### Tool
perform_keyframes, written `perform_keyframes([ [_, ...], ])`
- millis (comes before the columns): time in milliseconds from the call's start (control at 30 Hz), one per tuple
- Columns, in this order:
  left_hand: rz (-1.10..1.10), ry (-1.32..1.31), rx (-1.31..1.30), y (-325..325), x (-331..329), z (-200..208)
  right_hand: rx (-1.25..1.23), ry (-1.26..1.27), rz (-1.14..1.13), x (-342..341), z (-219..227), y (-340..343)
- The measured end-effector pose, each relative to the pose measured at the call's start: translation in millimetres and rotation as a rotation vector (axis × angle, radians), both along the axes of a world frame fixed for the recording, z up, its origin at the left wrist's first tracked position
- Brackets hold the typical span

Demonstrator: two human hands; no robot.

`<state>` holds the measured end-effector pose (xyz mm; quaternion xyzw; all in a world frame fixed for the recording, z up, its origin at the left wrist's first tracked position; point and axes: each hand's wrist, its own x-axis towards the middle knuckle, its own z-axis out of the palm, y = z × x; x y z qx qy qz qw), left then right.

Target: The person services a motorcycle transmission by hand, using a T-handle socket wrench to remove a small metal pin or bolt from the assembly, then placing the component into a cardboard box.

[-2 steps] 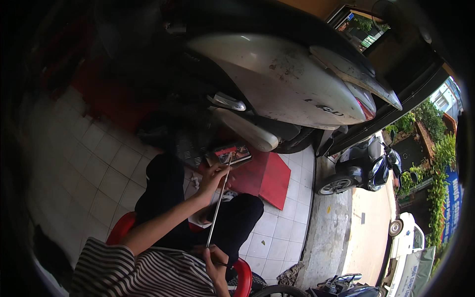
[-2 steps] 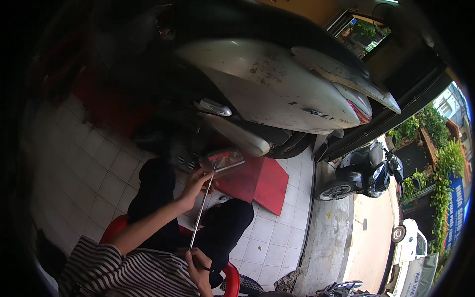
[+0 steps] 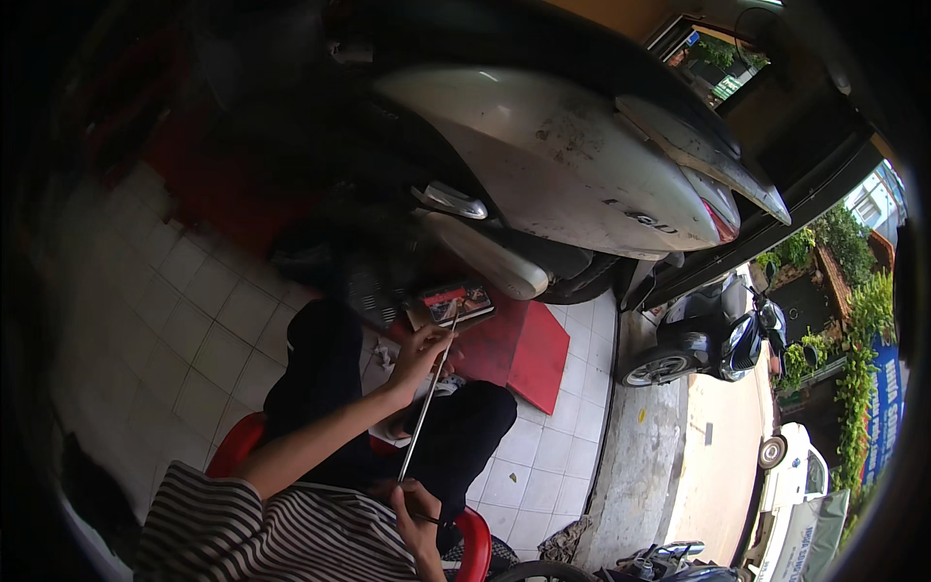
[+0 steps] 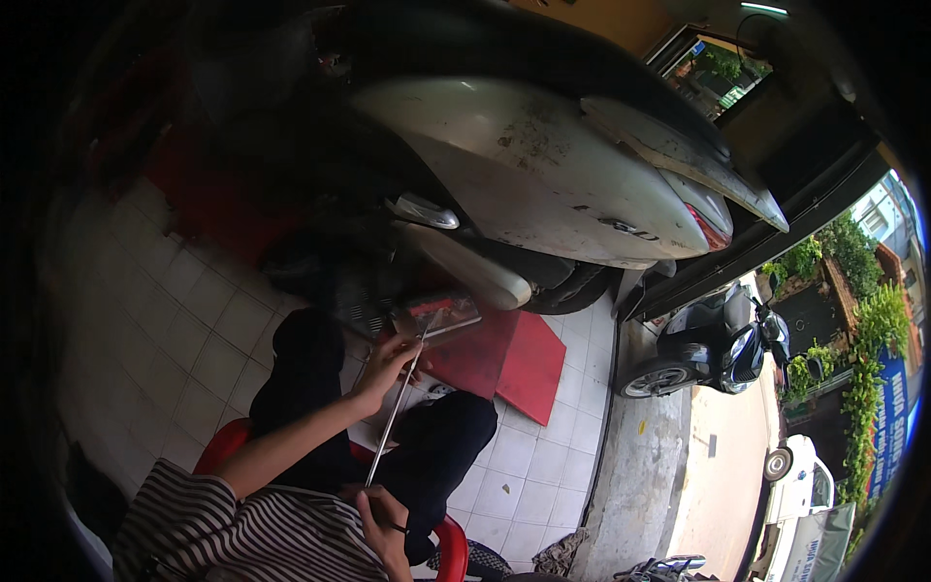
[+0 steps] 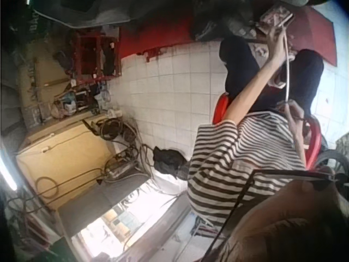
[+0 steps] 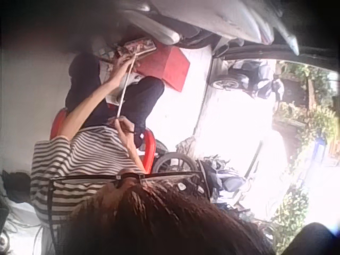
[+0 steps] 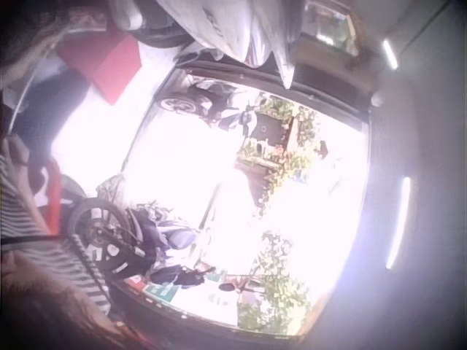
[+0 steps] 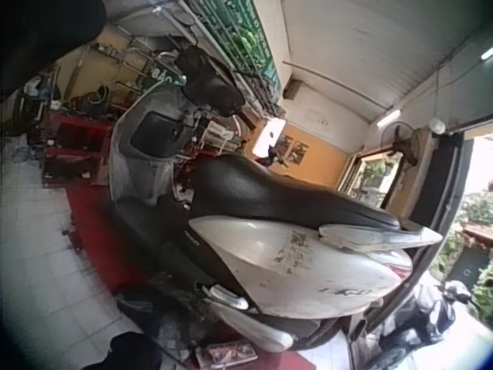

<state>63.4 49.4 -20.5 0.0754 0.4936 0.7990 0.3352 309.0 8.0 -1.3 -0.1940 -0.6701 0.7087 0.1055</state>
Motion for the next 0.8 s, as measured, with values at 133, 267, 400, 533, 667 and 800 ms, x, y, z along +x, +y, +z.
perform_keyframes([
  [133,-0.027,0.261,-0.006,3.2,12.2,-33.1,-0.108,-0.003,0.031,-3.7,-14.5,-13.6],
  [267,-0.151,0.274,-0.041,4.0,21.4,-45.0,-0.174,0.051,0.013,5.6,-26.6,-13.3],
  [400,-0.221,0.33,-0.061,-5.0,17.1,-44.1,-0.116,0.044,0.017,3.2,-26.3,-9.0],
  [533,-0.211,0.324,-0.06,-12.9,3.6,-53.6,-0.095,0.044,0.075,-11.4,-30.5,-9.9],
  [667,-0.204,0.347,-0.161,-26.7,-19.3,-77.2,-0.26,0.015,0.08,-22.9,-28.4,-14.0],
  [800,-0.105,0.328,-0.244,-53.5,-33.1,-81.1,-0.634,-0.03,0.08,-30.8,-30.5,-13.2],
])
